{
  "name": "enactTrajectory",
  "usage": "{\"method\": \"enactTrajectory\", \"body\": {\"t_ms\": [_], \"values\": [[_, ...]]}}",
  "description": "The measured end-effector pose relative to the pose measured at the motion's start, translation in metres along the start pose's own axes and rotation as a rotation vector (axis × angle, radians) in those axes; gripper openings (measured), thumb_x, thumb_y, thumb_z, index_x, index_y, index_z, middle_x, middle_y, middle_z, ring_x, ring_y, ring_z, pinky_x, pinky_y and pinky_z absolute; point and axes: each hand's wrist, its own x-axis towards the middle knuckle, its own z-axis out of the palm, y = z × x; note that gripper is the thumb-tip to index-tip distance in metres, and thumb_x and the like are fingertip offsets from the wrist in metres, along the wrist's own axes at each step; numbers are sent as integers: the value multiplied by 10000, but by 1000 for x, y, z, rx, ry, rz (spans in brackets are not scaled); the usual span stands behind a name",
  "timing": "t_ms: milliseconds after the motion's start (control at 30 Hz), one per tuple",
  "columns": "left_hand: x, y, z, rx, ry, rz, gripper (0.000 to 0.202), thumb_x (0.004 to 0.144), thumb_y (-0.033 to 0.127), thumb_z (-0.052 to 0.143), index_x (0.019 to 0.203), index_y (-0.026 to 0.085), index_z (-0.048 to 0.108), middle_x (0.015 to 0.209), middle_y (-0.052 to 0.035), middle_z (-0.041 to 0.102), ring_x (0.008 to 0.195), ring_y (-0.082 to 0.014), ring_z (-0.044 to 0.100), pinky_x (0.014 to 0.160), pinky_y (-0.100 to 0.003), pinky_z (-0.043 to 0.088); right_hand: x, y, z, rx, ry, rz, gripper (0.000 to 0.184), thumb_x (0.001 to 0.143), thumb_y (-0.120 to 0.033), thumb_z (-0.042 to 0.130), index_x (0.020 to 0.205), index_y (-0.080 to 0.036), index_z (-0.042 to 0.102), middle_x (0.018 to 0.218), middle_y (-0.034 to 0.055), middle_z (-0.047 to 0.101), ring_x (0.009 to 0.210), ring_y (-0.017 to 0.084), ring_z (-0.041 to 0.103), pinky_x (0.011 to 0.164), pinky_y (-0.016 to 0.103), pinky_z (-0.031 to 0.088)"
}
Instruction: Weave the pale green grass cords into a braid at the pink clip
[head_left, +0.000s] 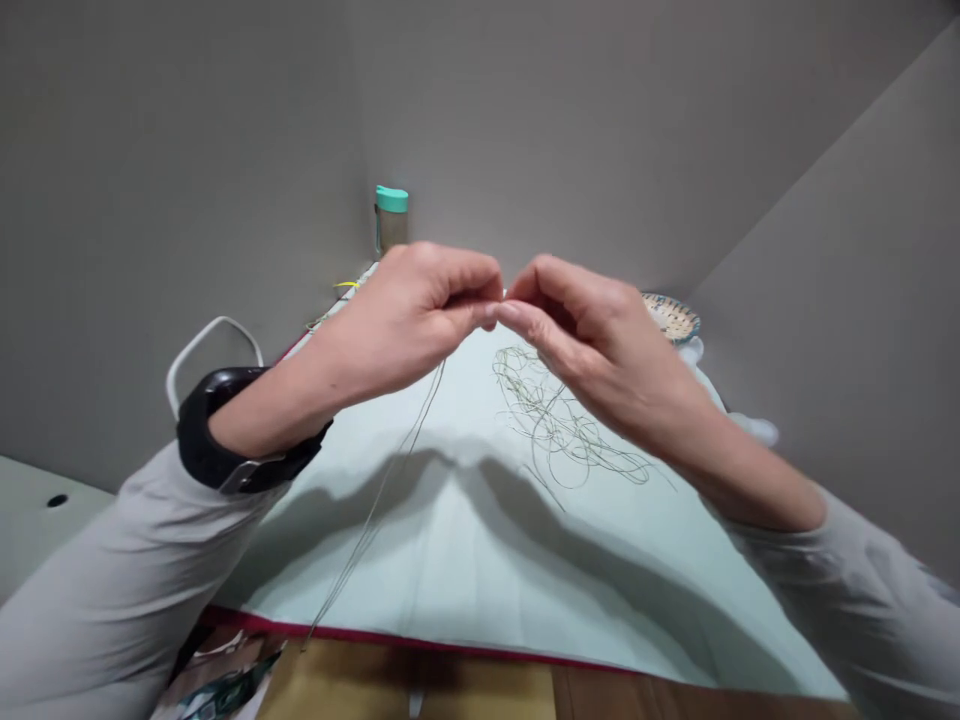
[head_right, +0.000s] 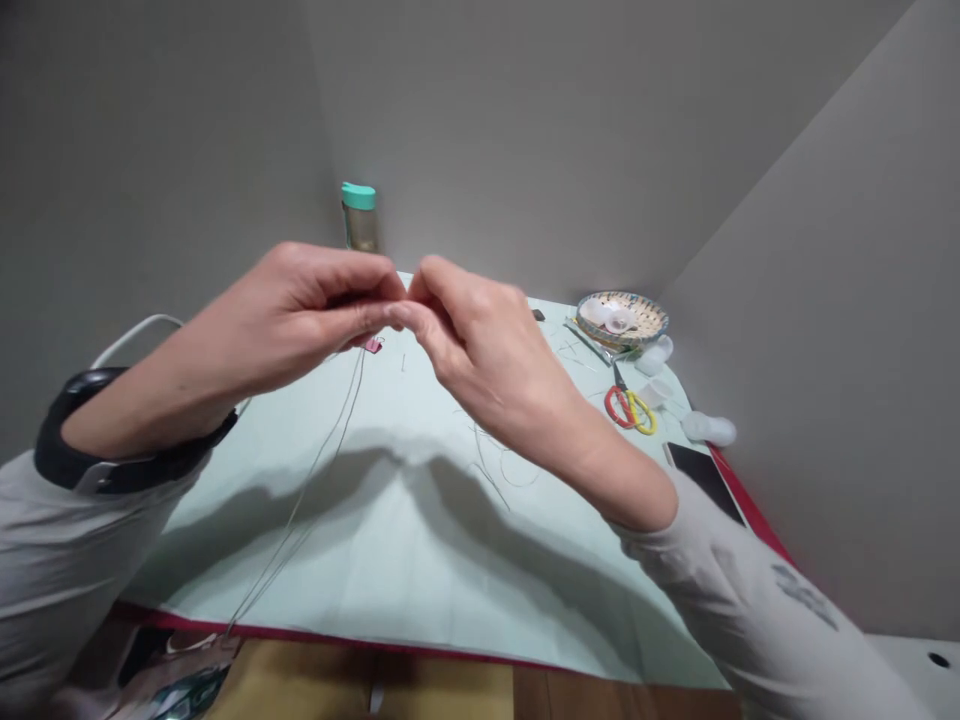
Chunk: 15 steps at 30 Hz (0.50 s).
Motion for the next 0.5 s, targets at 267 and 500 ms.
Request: {"method": "enactTrajectory", "body": {"t_ms": [267, 500], "values": [[-4, 40, -48, -58, 91, 96, 285, 987, 140, 545, 714, 124, 627, 591, 65, 420, 596, -31, 360, 583, -274, 233, 27, -65, -42, -230, -24, -117, 152, 925, -188, 721, 781, -166, 678, 647, -29, 422, 612, 55, 359, 510, 236, 217], [7, 54, -66, -217, 210, 147, 174, 885, 195, 690, 748, 254, 602, 778, 10, 567, 598, -129, 435, 530, -352, 279, 60, -89, -81, -367, 18, -65, 264, 881, -304, 690, 1108, -229, 802, 818, -71, 569, 901, 78, 573, 532, 144, 216]]}}
